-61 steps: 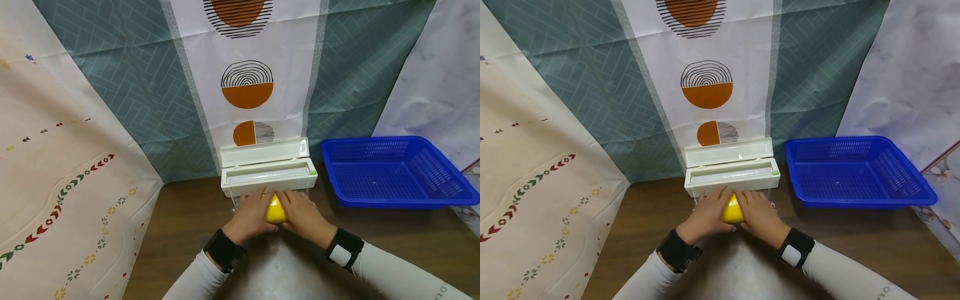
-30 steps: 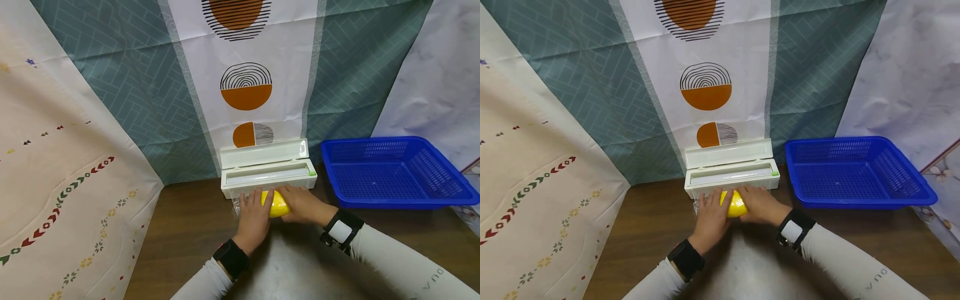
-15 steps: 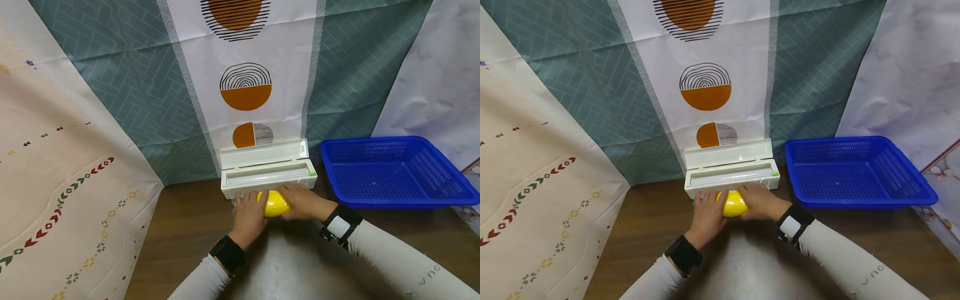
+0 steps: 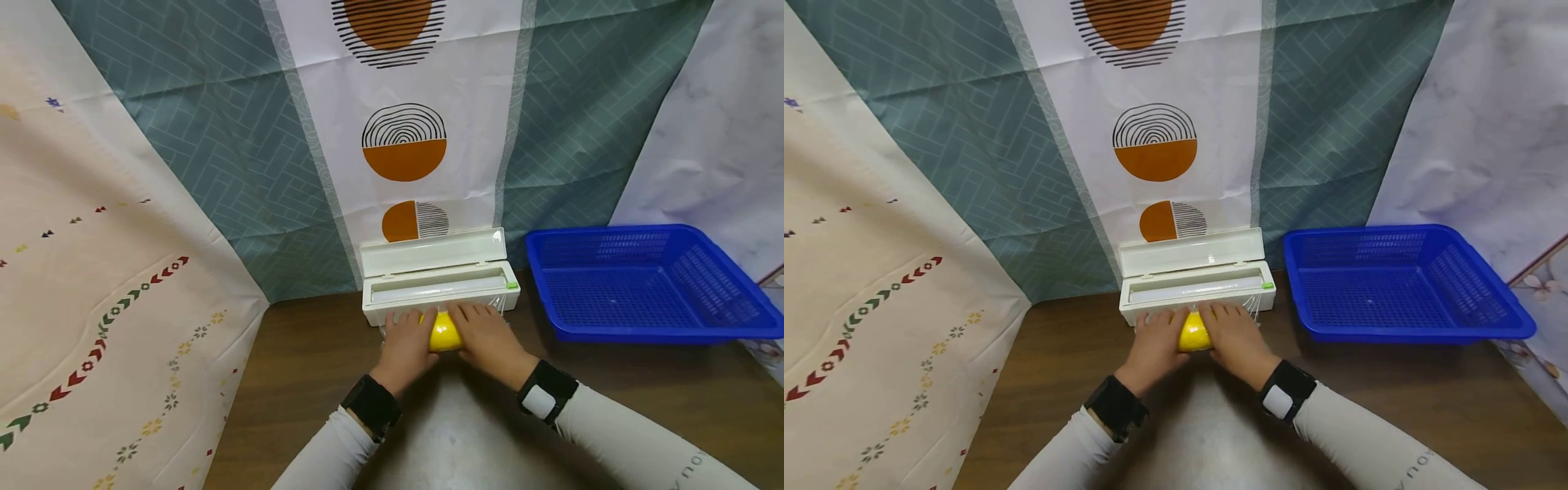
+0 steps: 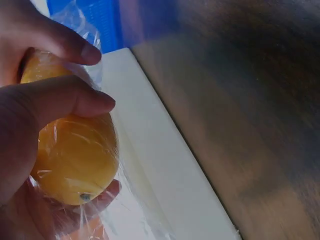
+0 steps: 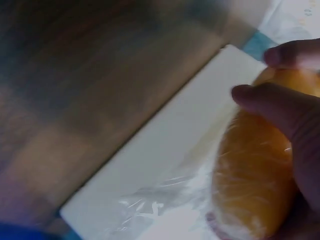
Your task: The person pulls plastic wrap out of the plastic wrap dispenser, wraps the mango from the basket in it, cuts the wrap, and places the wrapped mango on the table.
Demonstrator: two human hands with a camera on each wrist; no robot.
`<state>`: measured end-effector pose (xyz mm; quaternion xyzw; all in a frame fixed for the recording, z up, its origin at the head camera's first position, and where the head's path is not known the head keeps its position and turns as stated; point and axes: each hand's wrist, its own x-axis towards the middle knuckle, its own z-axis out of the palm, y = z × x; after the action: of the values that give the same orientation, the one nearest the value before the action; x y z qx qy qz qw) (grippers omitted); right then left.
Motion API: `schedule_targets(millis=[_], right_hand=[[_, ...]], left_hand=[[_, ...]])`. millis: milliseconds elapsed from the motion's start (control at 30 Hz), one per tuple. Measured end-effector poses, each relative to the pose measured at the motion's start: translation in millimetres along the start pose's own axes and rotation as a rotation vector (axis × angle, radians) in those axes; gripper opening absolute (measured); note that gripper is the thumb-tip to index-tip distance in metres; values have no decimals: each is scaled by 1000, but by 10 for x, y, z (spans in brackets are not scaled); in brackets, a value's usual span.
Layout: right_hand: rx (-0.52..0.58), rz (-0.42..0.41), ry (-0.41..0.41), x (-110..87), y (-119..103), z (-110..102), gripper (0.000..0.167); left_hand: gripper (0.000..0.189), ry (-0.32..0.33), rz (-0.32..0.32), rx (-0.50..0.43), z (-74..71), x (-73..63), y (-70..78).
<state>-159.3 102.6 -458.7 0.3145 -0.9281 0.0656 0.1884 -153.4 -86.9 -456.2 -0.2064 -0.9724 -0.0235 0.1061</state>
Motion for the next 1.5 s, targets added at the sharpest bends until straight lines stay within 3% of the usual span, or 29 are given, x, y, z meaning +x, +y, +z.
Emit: schedule_targets(millis=[167, 400, 633, 833, 967, 1500], right_hand=[[59, 20, -4, -18, 97, 75, 81], [137, 28, -27, 21, 172, 12, 78], [177, 23, -68, 57, 232, -49, 72], [191, 31, -113, 101, 272, -73, 71], [204, 41, -127, 110, 280, -91, 70], [208, 46, -56, 188, 279, -360, 72]], left_hand=[[86, -28, -8, -51, 35, 17, -21], [78, -21, -29, -140, -13, 43, -56], [78, -9, -29, -138, -65, 50, -69], [88, 41, -26, -109, -40, 62, -72], [84, 85, -19, -95, -37, 60, -84], [73, 132, -43, -180, -291, 100, -105]])
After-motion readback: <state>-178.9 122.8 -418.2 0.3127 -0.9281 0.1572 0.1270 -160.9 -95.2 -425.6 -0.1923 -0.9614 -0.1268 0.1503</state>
